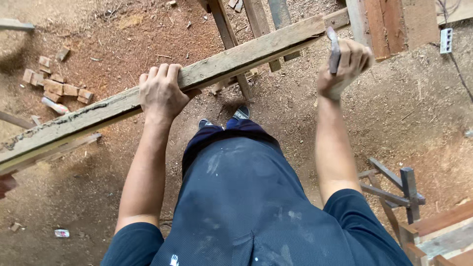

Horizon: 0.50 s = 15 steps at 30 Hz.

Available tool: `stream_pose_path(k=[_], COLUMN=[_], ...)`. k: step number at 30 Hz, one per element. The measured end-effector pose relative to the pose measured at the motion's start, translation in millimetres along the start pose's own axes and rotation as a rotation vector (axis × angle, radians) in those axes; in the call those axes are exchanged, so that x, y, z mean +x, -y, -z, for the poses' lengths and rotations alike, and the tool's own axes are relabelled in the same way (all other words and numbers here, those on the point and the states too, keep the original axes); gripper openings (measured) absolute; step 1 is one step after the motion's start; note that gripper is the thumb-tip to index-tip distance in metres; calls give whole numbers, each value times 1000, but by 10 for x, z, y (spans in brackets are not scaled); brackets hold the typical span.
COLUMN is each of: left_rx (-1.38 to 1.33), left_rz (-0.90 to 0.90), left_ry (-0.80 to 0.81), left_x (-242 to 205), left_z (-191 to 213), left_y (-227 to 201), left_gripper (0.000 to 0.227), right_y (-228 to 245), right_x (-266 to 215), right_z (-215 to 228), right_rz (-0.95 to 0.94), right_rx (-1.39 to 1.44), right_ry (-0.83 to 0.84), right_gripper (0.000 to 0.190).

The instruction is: The person sands a long piece of wood by hand using a small piece of sandpaper, moving along the length and edges of the timber.

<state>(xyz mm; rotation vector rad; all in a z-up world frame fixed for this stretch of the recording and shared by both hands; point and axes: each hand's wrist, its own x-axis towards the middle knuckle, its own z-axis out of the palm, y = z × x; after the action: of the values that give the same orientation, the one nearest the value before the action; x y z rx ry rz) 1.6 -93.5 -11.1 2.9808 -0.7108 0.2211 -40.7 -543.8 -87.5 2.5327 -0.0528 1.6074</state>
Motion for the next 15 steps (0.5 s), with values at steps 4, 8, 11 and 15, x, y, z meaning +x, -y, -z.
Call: stream_pose_path(k=[4, 8, 11, 15], left_rx=[-36, 36, 24, 8], left_rz=[-18, -56, -85, -80], left_ry=[25, 131, 155, 135], left_x=[24, 71, 72, 80], left_z=[104, 143, 153, 161], left_y=[-45, -13, 40, 24], left_gripper=[60, 61, 57, 59], right_y=[451, 497, 419, 572], right_x=[-230, -290, -288, -294], right_z=[-112, -150, -150, -117], right_rz=[-179, -416, -447, -244], right_rx=[13, -30, 15, 82], right_ry=[15, -12, 34, 104], right_gripper=[7, 16, 14, 19])
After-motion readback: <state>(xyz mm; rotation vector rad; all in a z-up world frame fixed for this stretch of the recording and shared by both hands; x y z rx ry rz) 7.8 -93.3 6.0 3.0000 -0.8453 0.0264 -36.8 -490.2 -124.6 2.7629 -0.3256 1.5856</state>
